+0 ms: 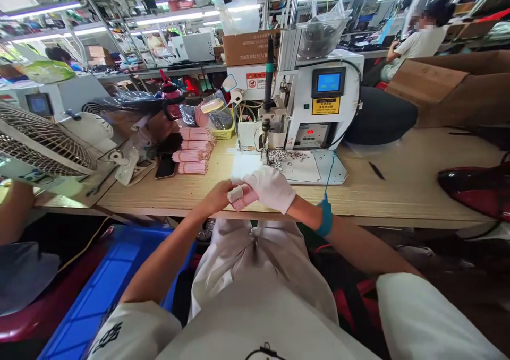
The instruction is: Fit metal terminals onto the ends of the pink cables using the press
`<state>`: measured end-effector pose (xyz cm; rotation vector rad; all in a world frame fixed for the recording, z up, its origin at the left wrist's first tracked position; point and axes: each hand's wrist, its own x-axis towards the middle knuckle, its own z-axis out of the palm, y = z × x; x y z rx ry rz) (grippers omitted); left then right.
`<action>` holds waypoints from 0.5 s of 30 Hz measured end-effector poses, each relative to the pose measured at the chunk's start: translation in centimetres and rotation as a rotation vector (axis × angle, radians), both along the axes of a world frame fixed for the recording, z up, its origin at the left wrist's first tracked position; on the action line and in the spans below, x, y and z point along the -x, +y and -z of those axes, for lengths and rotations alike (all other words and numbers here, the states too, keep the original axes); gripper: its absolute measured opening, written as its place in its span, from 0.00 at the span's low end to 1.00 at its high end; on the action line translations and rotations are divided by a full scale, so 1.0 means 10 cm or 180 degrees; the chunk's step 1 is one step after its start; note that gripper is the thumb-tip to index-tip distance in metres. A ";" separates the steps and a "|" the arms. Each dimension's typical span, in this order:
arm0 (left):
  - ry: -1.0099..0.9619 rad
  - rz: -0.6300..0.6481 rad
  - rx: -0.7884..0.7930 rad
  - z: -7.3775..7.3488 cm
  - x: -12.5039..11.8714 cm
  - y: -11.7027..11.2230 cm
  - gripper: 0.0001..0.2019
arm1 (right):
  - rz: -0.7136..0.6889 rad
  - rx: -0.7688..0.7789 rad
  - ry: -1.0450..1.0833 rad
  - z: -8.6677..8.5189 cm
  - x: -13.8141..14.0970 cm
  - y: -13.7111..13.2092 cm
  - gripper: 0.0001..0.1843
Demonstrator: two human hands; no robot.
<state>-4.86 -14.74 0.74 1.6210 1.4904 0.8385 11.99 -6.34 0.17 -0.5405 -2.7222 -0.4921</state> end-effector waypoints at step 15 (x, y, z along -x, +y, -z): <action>0.1865 0.1810 -0.1474 -0.39 0.39 -0.05 0.07 | -0.0474 -0.0672 0.0502 -0.03 -0.08 0.11 0.07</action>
